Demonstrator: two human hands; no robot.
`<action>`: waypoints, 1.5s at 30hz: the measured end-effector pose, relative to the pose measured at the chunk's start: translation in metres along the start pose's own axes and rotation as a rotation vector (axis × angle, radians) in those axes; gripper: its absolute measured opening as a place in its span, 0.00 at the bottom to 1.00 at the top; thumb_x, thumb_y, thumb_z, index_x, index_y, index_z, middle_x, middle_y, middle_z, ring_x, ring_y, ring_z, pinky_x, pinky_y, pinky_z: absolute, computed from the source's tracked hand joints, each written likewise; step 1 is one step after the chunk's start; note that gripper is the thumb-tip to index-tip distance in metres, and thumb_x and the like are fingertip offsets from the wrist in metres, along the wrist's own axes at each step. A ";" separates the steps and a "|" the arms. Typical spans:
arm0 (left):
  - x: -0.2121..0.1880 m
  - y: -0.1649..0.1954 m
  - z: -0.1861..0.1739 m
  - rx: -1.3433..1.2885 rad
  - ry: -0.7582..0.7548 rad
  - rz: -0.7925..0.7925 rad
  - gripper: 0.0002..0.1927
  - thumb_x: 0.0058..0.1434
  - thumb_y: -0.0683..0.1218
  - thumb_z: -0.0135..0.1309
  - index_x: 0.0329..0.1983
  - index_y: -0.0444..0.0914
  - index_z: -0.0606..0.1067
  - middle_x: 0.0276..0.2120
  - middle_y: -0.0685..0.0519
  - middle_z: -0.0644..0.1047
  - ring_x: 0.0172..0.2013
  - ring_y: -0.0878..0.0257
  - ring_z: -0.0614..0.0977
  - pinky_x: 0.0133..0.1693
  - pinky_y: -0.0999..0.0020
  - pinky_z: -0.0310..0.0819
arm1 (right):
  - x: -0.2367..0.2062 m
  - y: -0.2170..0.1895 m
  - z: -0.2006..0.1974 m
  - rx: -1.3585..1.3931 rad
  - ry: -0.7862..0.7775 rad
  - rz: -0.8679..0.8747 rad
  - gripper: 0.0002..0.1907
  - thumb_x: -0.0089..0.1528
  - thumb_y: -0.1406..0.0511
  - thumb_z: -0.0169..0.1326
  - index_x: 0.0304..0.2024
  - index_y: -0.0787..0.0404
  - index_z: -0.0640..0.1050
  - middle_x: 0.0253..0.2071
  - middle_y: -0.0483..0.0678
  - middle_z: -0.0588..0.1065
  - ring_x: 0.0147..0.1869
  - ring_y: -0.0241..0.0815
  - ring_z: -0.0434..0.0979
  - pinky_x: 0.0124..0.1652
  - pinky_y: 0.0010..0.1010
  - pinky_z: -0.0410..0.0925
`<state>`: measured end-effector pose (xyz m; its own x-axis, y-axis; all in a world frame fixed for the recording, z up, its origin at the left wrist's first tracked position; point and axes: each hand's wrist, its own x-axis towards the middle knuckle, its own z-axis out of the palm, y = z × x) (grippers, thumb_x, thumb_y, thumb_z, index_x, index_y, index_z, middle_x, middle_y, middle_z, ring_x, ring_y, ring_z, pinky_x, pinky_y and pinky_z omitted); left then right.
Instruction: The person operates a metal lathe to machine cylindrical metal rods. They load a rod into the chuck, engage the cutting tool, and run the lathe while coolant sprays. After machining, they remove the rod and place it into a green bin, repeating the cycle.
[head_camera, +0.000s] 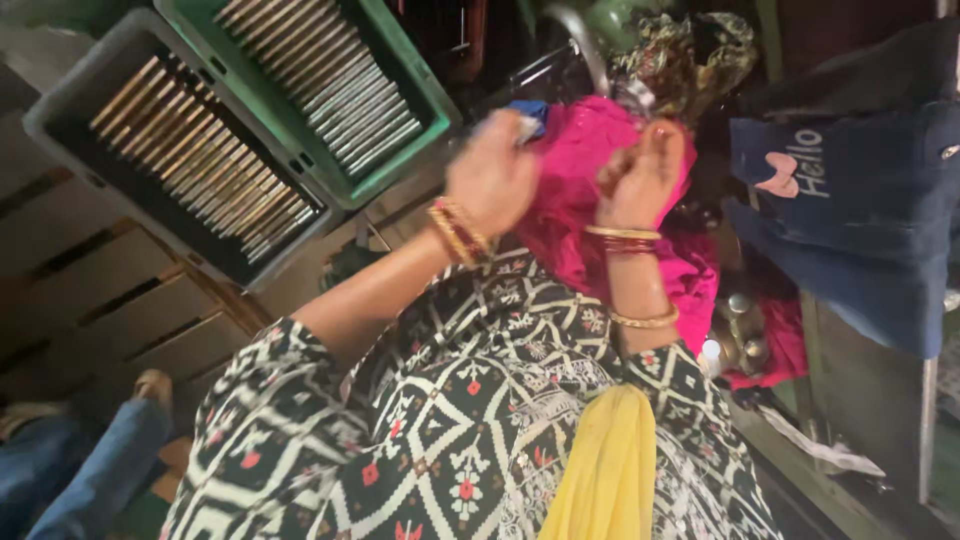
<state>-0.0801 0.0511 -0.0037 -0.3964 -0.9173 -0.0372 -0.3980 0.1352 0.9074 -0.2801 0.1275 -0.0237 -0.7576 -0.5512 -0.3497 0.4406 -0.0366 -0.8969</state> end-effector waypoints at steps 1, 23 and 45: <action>0.005 -0.022 -0.012 0.153 0.033 0.043 0.15 0.60 0.40 0.51 0.51 0.38 0.73 0.43 0.41 0.78 0.45 0.42 0.81 0.47 0.50 0.75 | 0.003 -0.003 -0.008 0.030 -0.051 -0.007 0.04 0.70 0.61 0.53 0.42 0.51 0.72 0.22 0.38 0.60 0.20 0.31 0.57 0.17 0.24 0.51; -0.112 -0.260 -0.216 0.748 0.144 -0.136 0.05 0.65 0.45 0.64 0.38 0.42 0.78 0.42 0.45 0.78 0.44 0.43 0.79 0.43 0.50 0.74 | 0.018 0.011 -0.050 0.159 -0.258 0.114 0.09 0.72 0.58 0.57 0.45 0.53 0.72 0.23 0.37 0.55 0.21 0.28 0.49 0.21 0.24 0.46; 0.014 -0.121 -0.132 0.726 -0.067 -0.256 0.12 0.63 0.43 0.49 0.50 0.42 0.74 0.33 0.49 0.76 0.31 0.56 0.75 0.33 0.60 0.70 | -0.007 0.055 -0.060 0.086 -0.070 -0.004 0.03 0.68 0.63 0.54 0.39 0.55 0.75 0.22 0.41 0.71 0.17 0.34 0.68 0.18 0.27 0.62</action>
<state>0.0720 -0.0276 -0.0587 -0.2587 -0.9316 -0.2553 -0.9177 0.1546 0.3659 -0.2792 0.1791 -0.0865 -0.7253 -0.6079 -0.3232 0.4793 -0.1089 -0.8709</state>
